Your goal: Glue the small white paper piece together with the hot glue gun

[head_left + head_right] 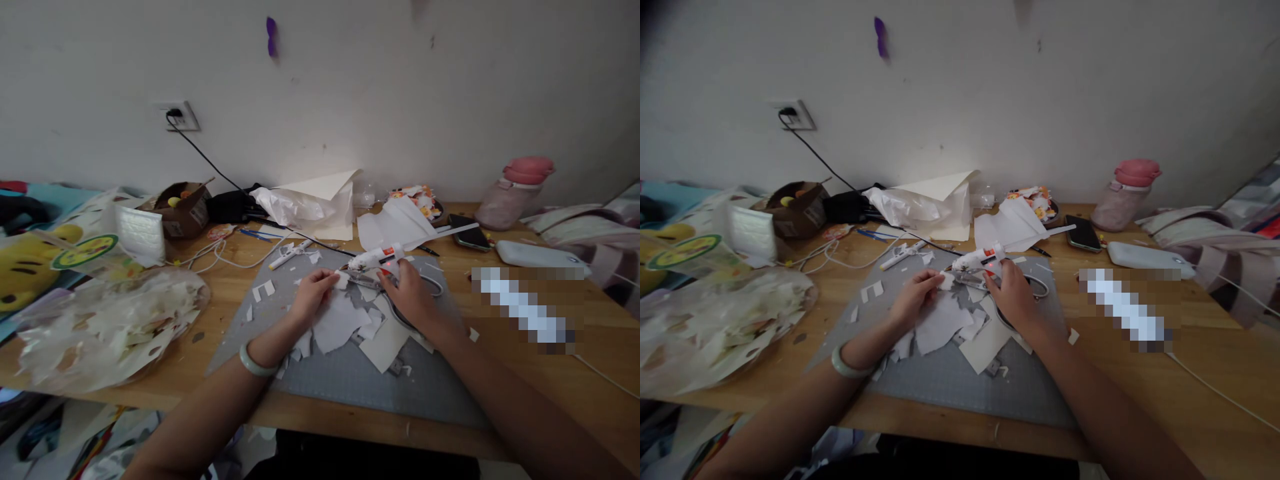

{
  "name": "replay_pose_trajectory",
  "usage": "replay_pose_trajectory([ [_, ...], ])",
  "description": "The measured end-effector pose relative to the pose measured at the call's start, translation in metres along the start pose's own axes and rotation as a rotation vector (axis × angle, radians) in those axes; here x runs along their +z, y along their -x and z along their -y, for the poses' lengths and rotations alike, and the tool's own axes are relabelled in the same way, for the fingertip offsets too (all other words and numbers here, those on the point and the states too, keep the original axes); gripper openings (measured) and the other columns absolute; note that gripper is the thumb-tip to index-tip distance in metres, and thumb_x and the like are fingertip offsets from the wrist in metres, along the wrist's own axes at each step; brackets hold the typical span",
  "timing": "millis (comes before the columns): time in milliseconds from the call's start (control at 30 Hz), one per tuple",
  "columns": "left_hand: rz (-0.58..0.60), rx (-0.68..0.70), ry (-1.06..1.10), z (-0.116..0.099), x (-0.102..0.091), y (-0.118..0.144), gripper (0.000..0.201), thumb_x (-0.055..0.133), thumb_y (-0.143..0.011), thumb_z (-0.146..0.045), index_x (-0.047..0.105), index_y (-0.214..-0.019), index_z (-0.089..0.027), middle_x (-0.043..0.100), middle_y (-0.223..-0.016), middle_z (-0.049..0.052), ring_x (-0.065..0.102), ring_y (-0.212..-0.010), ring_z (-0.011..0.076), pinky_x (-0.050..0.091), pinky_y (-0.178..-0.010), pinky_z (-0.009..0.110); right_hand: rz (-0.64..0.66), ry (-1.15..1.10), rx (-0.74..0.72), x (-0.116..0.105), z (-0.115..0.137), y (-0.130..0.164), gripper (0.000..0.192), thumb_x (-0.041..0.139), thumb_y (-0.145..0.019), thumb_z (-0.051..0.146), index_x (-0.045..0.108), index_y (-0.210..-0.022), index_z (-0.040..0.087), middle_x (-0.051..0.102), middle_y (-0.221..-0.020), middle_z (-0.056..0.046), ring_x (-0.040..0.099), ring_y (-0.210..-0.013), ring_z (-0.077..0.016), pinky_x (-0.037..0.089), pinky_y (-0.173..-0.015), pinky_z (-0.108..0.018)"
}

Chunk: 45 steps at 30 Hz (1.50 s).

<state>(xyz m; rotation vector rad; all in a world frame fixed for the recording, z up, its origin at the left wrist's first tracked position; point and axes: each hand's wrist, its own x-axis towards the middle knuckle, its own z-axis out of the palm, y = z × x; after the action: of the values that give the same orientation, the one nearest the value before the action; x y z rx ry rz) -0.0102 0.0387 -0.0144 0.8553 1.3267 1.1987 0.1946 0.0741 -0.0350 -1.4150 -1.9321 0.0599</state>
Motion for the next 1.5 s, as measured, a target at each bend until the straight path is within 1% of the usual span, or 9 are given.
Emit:
replay_pose_trajectory([
  [167, 0.002, 0.001, -0.013, 0.0002, -0.0001, -0.0003, 0.022, 0.067, -0.061, -0.035, 0.056, -0.067, -0.017, 0.042, -0.041, -0.008, 0.031, -0.037, 0.0051, 0.018, -0.04, 0.02, -0.012, -0.005, 0.003, 0.0007, 0.0003, -0.0003, 0.044, 0.04, -0.085, 0.057, 0.054, -0.096, 0.016, 0.065, -0.086, -0.015, 0.062, -0.086, -0.0293, 0.048, -0.072, -0.039],
  [333, -0.009, -0.005, -0.014, -0.0007, 0.0006, 0.0012, 0.021, 0.067, -0.062, -0.034, 0.056, -0.066, -0.017, 0.042, -0.041, -0.008, 0.03, -0.037, 0.0049, 0.018, -0.041, 0.02, -0.005, -0.005, 0.024, 0.0013, -0.0001, 0.0005, 0.047, 0.039, -0.084, 0.058, 0.054, -0.096, 0.015, 0.064, -0.088, -0.017, 0.062, -0.087, -0.0311, 0.048, -0.073, -0.041],
  [500, -0.008, -0.008, 0.004, -0.001, 0.0008, 0.0013, 0.021, 0.068, -0.062, -0.034, 0.056, -0.066, -0.017, 0.042, -0.041, -0.008, 0.031, -0.037, 0.005, 0.018, -0.041, 0.02, -0.01, -0.014, 0.037, 0.0008, 0.0001, 0.0003, 0.047, 0.044, -0.082, 0.058, 0.053, -0.099, 0.016, 0.064, -0.091, -0.017, 0.062, -0.089, -0.0311, 0.048, -0.073, -0.041],
  [600, -0.014, -0.014, 0.008, -0.0016, 0.0014, 0.0013, 0.02, 0.068, -0.062, -0.032, 0.055, -0.066, -0.017, 0.042, -0.041, -0.008, 0.031, -0.037, 0.0048, 0.018, -0.04, 0.02, 0.005, -0.011, 0.04, 0.0007, 0.0001, 0.0, 0.044, 0.046, -0.082, 0.056, 0.053, -0.098, 0.016, 0.065, -0.09, -0.016, 0.062, -0.088, -0.0307, 0.048, -0.072, -0.04],
  [767, -0.015, -0.002, 0.022, -0.0019, 0.0017, 0.0015, 0.02, 0.068, -0.062, -0.031, 0.055, -0.068, -0.017, 0.041, -0.042, -0.008, 0.03, -0.037, 0.0045, 0.018, -0.04, 0.019, 0.001, 0.001, 0.023, 0.0021, -0.0017, 0.0004, 0.04, 0.044, -0.083, 0.051, 0.052, -0.099, 0.015, 0.064, -0.09, -0.017, 0.062, -0.089, -0.0319, 0.048, -0.072, -0.042],
  [933, -0.006, 0.01, 0.02, -0.0013, 0.0007, 0.001, 0.02, 0.068, -0.062, -0.031, 0.055, -0.068, -0.017, 0.041, -0.043, -0.008, 0.03, -0.037, 0.0045, 0.018, -0.04, 0.019, -0.016, 0.016, 0.002, 0.0033, -0.0025, 0.0005, 0.031, 0.043, -0.083, 0.044, 0.052, -0.097, 0.017, 0.064, -0.087, -0.015, 0.062, -0.086, -0.0305, 0.048, -0.072, -0.041],
  [1233, -0.008, 0.017, 0.031, 0.001, 0.0002, -0.0013, 0.022, 0.07, -0.06, -0.033, 0.056, -0.069, -0.017, 0.041, -0.042, -0.008, 0.03, -0.037, 0.0046, 0.018, -0.039, 0.019, 0.006, 0.039, -0.007, 0.0003, -0.0006, -0.0007, 0.018, 0.044, -0.083, 0.033, 0.051, -0.091, 0.018, 0.063, -0.084, -0.013, 0.062, -0.083, -0.0278, 0.047, -0.07, -0.037],
  [1400, -0.017, 0.019, 0.035, 0.0004, 0.0003, -0.0012, 0.022, 0.07, -0.059, -0.033, 0.056, -0.067, -0.017, 0.041, -0.042, -0.008, 0.03, -0.037, 0.0047, 0.019, -0.039, 0.019, 0.004, 0.05, -0.032, 0.0024, -0.0027, -0.0002, 0.016, 0.041, -0.083, 0.029, 0.05, -0.09, 0.018, 0.063, -0.083, -0.013, 0.061, -0.082, -0.0274, 0.046, -0.07, -0.036],
  [1500, -0.016, 0.016, 0.038, 0.0002, 0.0004, -0.0004, 0.022, 0.07, -0.06, -0.032, 0.056, -0.068, -0.017, 0.042, -0.042, -0.008, 0.031, -0.037, 0.0049, 0.019, -0.04, 0.019, 0.001, 0.045, -0.015, 0.0026, -0.0034, 0.0, 0.018, 0.04, -0.084, 0.03, 0.051, -0.093, 0.018, 0.063, -0.085, -0.013, 0.06, -0.084, -0.0282, 0.046, -0.07, -0.037],
])
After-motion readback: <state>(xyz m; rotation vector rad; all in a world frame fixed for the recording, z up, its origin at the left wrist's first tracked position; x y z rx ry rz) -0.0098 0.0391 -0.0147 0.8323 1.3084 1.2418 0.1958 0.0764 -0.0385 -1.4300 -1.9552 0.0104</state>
